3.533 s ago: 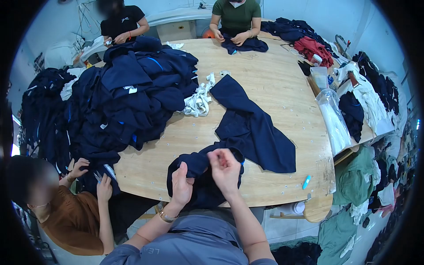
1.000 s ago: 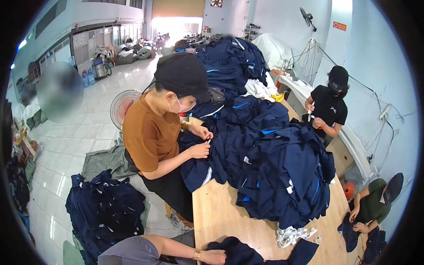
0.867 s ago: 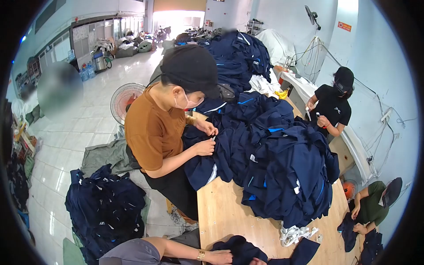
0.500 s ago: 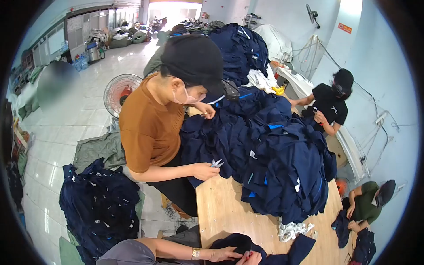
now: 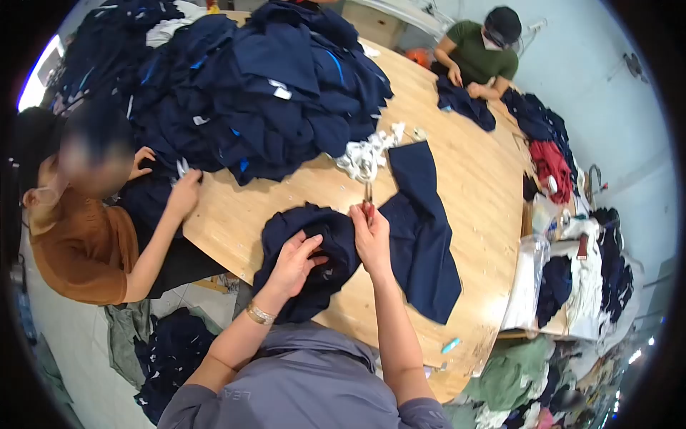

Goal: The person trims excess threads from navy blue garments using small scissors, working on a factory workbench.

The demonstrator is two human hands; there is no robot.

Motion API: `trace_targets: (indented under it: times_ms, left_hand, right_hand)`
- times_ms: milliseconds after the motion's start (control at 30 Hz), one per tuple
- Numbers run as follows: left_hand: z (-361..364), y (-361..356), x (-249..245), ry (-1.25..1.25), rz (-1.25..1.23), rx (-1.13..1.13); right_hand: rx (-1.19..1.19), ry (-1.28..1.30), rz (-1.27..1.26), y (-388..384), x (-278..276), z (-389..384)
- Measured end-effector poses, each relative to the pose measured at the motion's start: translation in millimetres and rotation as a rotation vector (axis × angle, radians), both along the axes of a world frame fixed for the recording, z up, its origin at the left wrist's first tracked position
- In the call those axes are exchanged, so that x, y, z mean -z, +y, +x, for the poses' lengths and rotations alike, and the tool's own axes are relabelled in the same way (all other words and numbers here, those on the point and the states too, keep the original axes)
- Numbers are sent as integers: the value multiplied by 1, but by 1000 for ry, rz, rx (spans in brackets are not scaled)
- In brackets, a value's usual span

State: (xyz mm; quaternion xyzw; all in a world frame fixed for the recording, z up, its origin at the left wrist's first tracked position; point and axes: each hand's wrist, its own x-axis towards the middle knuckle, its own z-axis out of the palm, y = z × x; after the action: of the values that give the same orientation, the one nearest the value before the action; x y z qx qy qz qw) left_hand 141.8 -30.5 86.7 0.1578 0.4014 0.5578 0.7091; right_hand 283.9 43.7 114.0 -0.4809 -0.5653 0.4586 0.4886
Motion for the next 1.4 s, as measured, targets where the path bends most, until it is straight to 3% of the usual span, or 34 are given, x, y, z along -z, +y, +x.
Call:
trace_targets:
  times_ms: [33, 133, 267, 300, 367, 400, 433, 500, 567, 600, 633, 700, 733, 800, 833, 900, 967, 1000, 1100, 1233, 1267, 1400]
  left_hand:
    - [-4, -2, 2, 54, 65, 155]
    - [-11, -16, -2, 372, 137, 299]
    - [-23, -10, -23, 979, 451, -103]
    - [-23, -7, -44, 1138, 461, -128]
    - [-18, 11, -40, 1413, 684, -185]
    - [-14, 12, -42, 1473, 690, -63]
    - [-18, 24, -39, 1380, 847, 91]
    - [-21, 30, -33, 993, 425, 352]
    - [-20, 37, -30, 639, 397, 8]
    - [-30, 43, -28, 574, 352, -20]
    - [-37, 52, -34, 633, 408, -108]
    - [-62, 68, -28, 1100, 414, -163]
    - [-73, 65, -18, 1291, 485, -256]
    - [-96, 64, 2, 1672, 637, -447]
    - [-105, 55, 1, 1651, 491, -319]
    - [-114, 17, 5, 1570, 197, -58]
    - [-113, -11, 24, 1610, 153, 16]
    - [-114, -20, 35, 1632, 130, 52]
    - [-111, -30, 59, 1643, 140, -116]
    - [-110, -12, 68, 1554, 302, -157]
    - [-109, -5, 67, 1565, 459, -172]
    - [-110, 7, 71, 1809, 487, 4]
  right_hand:
    - [-39, 37, -109, 1, 8, 4]
    - [-28, 107, -199, -3, 18, 13]
    - [-120, 136, -199, -10, 9, 17]
    - [-164, 143, -187, -11, 3, 15]
    - [-227, 115, -59, -14, -4, 10]
    - [-238, 130, -11, -15, -6, 4]
    - [-247, 146, 37, -15, -7, 1]
    - [-183, 138, 2, -16, -12, 4]
    - [-226, 121, -65, -14, -7, 10]
    - [-285, 177, -171, -15, 1, 11]
    - [-282, 123, -168, -17, 14, 9]
    - [-292, 16, -154, -20, 37, -1]
    - [-335, -203, -249, -20, 36, 3]
    - [-258, -169, -134, -18, 79, 4]
    - [-210, -151, -77, -20, 88, 3]
    - [-185, 18, -271, -25, 99, 13]
    - [-166, 94, -329, -27, 105, 19]
    - [-147, -36, -246, -29, 105, 20]
    - [-98, -308, -96, -44, 88, 13]
    - [-171, -629, 537, -65, 65, 3]
    - [-224, -699, 595, -69, 62, 0]
    - [-265, -993, 602, -72, 78, 7]
